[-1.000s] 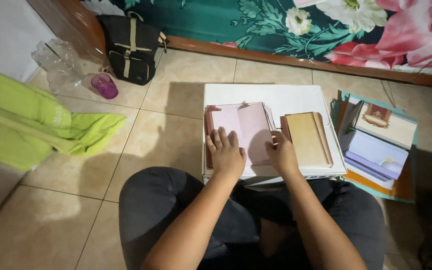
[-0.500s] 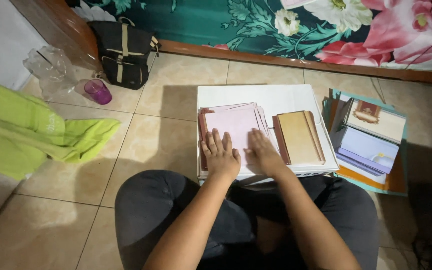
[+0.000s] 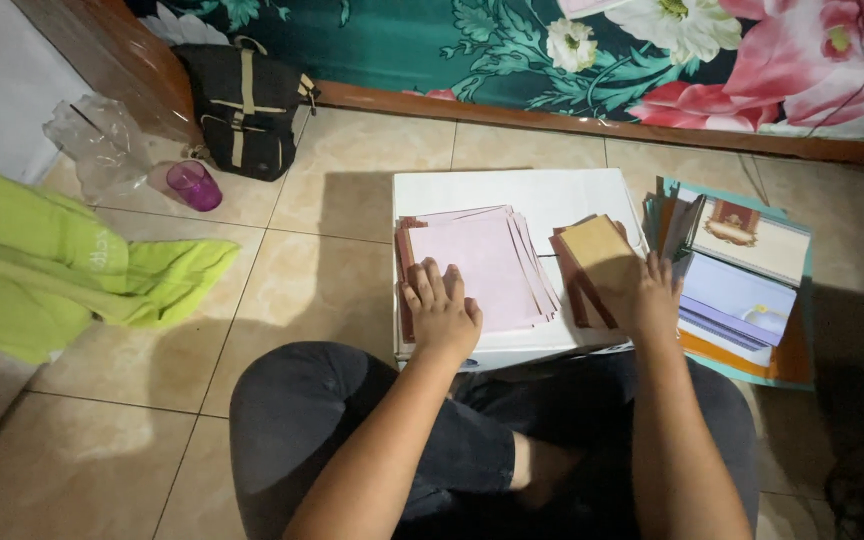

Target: Sorting and organizing pink paper cards into a white box while sitting on the floor.

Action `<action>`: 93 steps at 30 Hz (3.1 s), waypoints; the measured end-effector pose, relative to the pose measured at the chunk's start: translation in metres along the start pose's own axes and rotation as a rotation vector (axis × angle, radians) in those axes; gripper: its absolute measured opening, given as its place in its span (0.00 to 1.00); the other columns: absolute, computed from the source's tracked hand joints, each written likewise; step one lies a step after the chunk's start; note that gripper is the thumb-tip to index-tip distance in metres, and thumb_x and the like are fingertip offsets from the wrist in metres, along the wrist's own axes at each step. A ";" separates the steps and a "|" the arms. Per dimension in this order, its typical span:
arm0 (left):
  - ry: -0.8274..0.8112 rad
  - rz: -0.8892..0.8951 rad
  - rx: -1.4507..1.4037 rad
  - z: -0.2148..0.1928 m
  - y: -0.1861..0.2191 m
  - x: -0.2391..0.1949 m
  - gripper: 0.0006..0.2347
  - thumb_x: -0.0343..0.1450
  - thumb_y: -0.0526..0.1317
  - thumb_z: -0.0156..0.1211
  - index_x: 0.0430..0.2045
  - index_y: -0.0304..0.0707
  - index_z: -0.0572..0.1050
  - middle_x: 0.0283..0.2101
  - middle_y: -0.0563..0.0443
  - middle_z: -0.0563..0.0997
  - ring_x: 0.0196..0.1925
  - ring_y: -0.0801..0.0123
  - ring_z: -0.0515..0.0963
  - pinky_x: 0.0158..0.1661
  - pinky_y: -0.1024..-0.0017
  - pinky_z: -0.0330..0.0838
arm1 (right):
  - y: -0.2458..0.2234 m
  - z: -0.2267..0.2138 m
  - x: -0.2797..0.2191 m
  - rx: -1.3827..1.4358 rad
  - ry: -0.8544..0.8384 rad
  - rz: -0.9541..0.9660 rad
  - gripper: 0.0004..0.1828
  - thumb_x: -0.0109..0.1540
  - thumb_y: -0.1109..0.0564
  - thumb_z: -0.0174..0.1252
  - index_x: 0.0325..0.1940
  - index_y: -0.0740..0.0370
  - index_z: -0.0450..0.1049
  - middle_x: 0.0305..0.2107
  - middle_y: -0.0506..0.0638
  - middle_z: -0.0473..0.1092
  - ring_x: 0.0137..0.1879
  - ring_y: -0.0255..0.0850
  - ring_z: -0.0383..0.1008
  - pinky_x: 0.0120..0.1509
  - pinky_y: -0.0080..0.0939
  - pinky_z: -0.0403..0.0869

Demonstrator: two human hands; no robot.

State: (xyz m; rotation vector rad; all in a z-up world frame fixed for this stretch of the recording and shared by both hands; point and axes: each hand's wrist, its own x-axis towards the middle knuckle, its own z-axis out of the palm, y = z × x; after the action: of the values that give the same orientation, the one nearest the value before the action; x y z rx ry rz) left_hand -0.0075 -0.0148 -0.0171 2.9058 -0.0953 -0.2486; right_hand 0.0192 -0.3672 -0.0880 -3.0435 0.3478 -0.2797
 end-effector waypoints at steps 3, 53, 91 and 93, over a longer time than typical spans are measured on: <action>0.004 -0.010 -0.007 0.002 0.000 0.002 0.28 0.75 0.51 0.34 0.72 0.40 0.51 0.77 0.29 0.41 0.79 0.40 0.34 0.70 0.39 0.29 | 0.022 0.033 0.012 -0.096 -0.151 -0.075 0.58 0.52 0.27 0.61 0.77 0.60 0.55 0.72 0.55 0.59 0.79 0.48 0.55 0.73 0.65 0.63; 0.251 0.155 -0.124 0.032 -0.024 0.020 0.24 0.70 0.38 0.54 0.65 0.56 0.66 0.75 0.35 0.53 0.78 0.43 0.46 0.71 0.39 0.37 | -0.216 -0.067 -0.021 0.115 -0.344 -0.521 0.38 0.65 0.37 0.39 0.79 0.49 0.53 0.77 0.59 0.45 0.81 0.62 0.41 0.79 0.61 0.51; 0.414 0.185 -1.189 -0.080 -0.044 -0.019 0.29 0.68 0.41 0.65 0.62 0.24 0.65 0.57 0.18 0.74 0.64 0.28 0.69 0.60 0.41 0.67 | -0.160 -0.080 -0.038 1.718 0.029 -0.169 0.23 0.65 0.67 0.57 0.65 0.67 0.64 0.53 0.56 0.70 0.61 0.42 0.67 0.69 0.46 0.67; 0.667 0.260 -1.133 -0.086 -0.029 -0.022 0.27 0.62 0.34 0.69 0.57 0.32 0.69 0.52 0.31 0.79 0.59 0.41 0.77 0.58 0.49 0.70 | -0.160 -0.101 -0.048 1.526 0.033 -0.293 0.32 0.61 0.73 0.55 0.69 0.69 0.57 0.63 0.64 0.62 0.73 0.50 0.57 0.78 0.56 0.57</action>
State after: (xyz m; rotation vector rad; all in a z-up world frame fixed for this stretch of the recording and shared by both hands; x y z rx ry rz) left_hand -0.0125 0.0341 0.0626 1.6954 -0.1505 0.5409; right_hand -0.0109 -0.2049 0.0167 -1.5560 -0.2514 -0.3611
